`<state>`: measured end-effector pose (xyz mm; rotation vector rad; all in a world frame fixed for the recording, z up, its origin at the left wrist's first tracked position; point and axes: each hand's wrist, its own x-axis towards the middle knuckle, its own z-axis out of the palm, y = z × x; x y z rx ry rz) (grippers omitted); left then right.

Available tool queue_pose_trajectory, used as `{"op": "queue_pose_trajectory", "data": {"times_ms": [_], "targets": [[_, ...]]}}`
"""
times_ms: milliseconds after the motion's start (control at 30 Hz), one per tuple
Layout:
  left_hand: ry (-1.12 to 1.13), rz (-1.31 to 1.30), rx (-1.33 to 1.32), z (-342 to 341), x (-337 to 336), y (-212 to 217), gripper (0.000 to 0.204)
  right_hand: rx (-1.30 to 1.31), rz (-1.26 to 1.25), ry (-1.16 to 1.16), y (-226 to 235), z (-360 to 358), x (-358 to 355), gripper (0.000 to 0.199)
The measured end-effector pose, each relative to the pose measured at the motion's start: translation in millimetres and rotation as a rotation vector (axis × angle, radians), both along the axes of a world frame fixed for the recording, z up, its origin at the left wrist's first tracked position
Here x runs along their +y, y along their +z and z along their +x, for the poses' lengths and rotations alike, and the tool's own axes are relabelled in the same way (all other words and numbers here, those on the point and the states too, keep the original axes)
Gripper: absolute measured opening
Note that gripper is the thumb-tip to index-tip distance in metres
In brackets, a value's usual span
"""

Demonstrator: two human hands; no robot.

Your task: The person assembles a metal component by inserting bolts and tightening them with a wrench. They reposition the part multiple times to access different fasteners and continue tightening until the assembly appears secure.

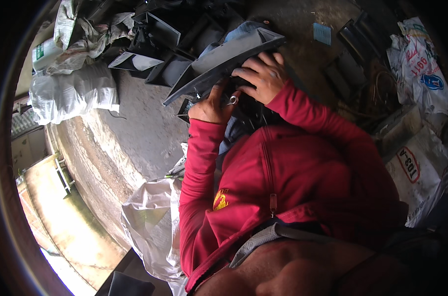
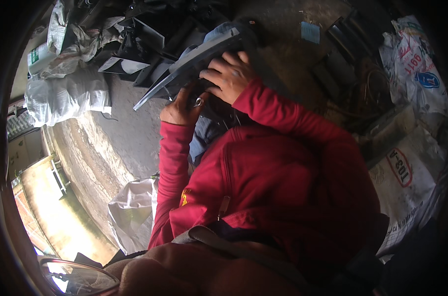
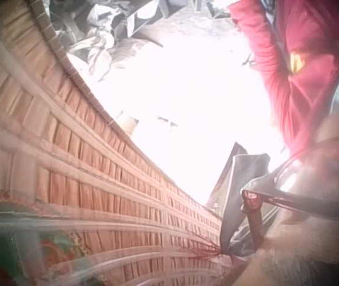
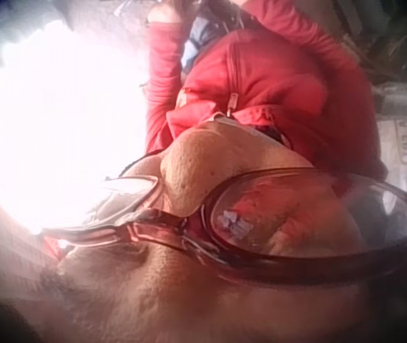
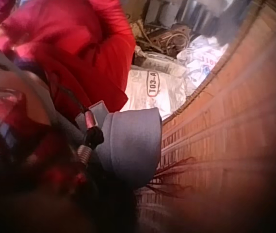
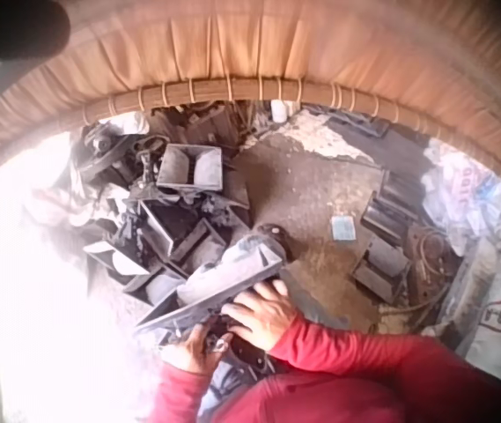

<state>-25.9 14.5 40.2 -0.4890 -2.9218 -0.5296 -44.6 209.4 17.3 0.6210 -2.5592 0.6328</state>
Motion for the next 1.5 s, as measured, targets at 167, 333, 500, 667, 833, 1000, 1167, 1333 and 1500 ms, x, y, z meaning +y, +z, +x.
{"op": "queue_pose_trajectory", "data": {"times_ms": [167,333,500,667,833,1000,1167,1333,1500], "targets": [[-0.017,0.137,-0.004,-0.7,2.0,0.9,0.049,0.019,-0.016,-0.007,-2.3,0.4,1.6,0.040],[-0.033,0.064,-0.028,1.0,0.3,0.1,0.055,-0.001,-0.020,-0.007,-1.1,0.6,0.3,0.041],[0.048,-0.035,-0.089,2.8,9.9,-2.4,0.058,0.028,-0.007,-0.003,-2.6,1.7,0.7,0.042],[0.026,0.113,0.004,10.7,9.3,-8.7,0.060,-0.005,-0.035,-0.013,-1.0,2.2,-0.7,0.041],[0.032,0.054,-0.029,10.0,8.3,-0.8,0.057,0.008,-0.046,0.004,-0.7,0.0,0.4,0.041],[0.027,0.008,-0.030,7.6,0.1,-8.9,0.056,-0.058,-0.036,-0.028,2.2,2.1,-1.8,0.041],[-0.027,0.225,0.003,5.4,2.8,6.5,0.048,0.012,-0.047,0.005,-0.4,1.9,0.9,0.040],[-0.122,0.233,-0.059,0.1,-14.8,14.4,0.028,0.013,-0.067,-0.031,4.8,3.4,-2.5,0.040],[-0.113,0.548,-0.156,13.9,-22.4,75.1,0.020,0.038,-0.049,-0.002,-1.8,3.6,1.3,0.039]]}}
